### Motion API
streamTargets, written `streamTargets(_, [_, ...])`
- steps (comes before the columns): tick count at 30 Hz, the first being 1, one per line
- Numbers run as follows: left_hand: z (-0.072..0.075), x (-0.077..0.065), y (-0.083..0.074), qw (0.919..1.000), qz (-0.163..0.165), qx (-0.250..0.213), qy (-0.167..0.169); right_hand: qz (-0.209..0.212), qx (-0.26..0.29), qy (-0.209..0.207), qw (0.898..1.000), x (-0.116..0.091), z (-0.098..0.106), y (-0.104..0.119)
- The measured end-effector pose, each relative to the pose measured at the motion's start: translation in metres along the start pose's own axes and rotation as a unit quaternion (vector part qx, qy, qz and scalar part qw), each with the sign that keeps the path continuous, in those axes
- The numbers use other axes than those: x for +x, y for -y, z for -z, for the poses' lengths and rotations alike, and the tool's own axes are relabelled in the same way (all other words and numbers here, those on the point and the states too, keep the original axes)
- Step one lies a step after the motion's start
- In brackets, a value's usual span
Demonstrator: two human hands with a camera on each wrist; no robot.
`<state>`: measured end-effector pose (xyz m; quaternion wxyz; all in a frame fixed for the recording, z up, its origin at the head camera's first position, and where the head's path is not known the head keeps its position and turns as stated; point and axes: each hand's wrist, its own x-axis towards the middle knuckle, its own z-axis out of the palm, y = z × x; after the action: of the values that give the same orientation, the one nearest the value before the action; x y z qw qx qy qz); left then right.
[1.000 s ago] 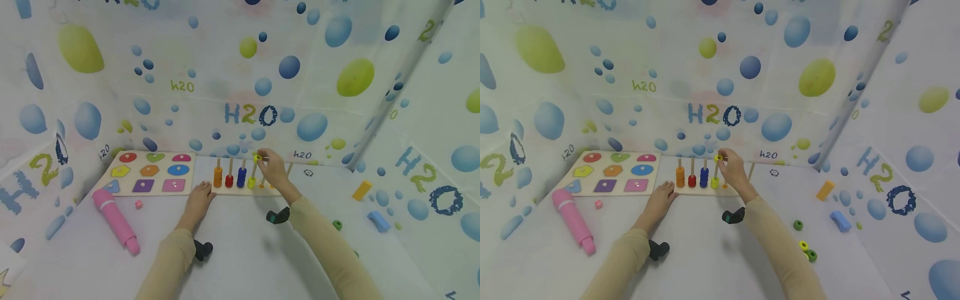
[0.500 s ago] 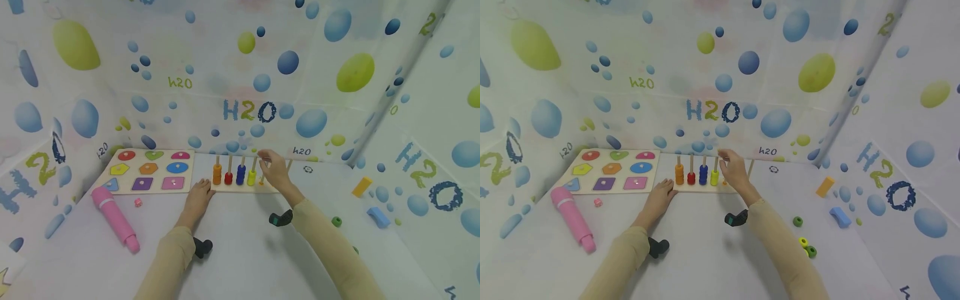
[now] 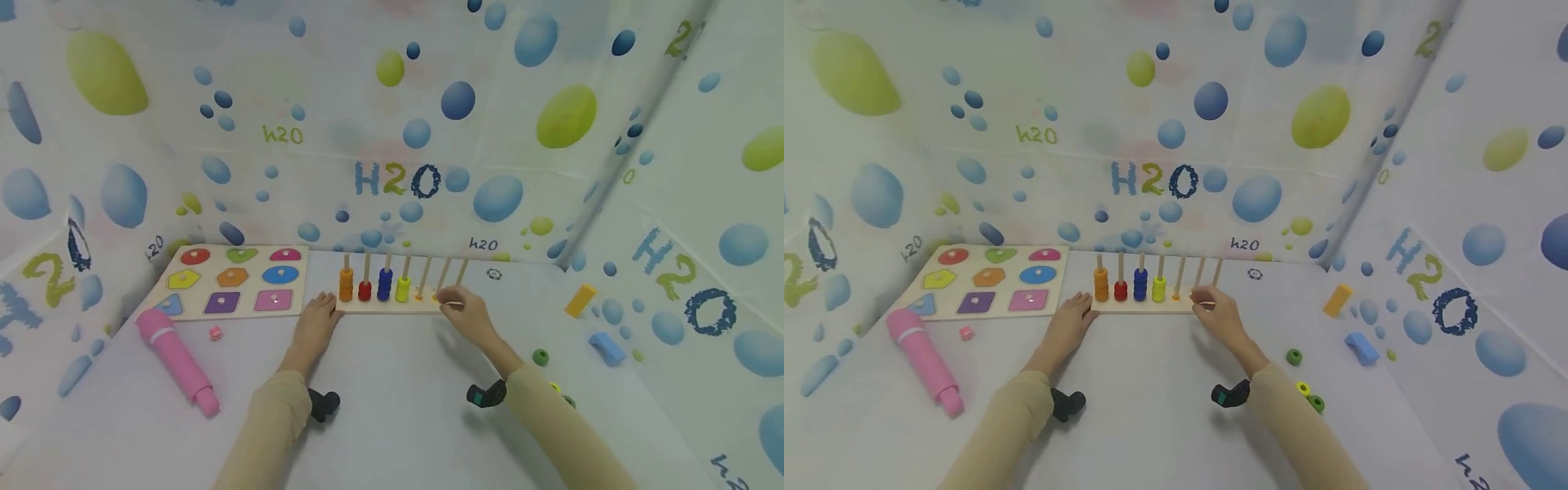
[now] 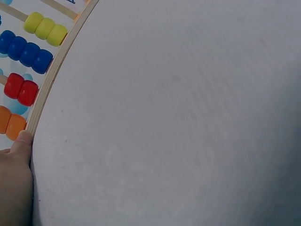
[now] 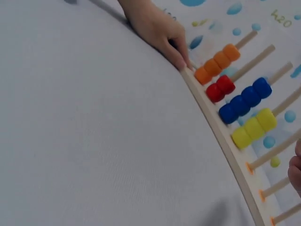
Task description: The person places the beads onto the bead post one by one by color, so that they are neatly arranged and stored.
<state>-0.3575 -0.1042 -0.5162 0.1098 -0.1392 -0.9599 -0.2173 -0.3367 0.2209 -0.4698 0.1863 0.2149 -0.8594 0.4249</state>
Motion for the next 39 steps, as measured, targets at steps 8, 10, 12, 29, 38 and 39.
streamTargets(8, [-0.001,0.0,0.0,1.0,0.002,-0.002,-0.002,-0.053,-0.012,0.033,0.998,-0.044,0.036,-0.02])
streamTargets(10, [-0.002,0.0,-0.001,1.0,0.0,-0.001,0.001,-0.06,-0.016,0.033,0.998,-0.058,0.047,-0.025])
streamTargets(12, [-0.002,0.0,-0.001,1.0,0.001,-0.004,0.003,-0.074,-0.023,0.033,0.996,-0.073,0.058,-0.03])
streamTargets(29, [0.002,0.0,-0.003,1.0,0.002,-0.004,0.006,-0.099,-0.073,0.014,0.992,-0.15,0.125,-0.044])
streamTargets(38, [0.004,0.001,-0.003,0.9999,0.003,-0.011,0.008,-0.131,-0.107,0.043,0.985,-0.178,0.14,-0.046])
streamTargets(39, [0.004,0.001,-0.004,0.9999,0.004,-0.011,0.009,-0.131,-0.109,0.045,0.984,-0.18,0.142,-0.046])
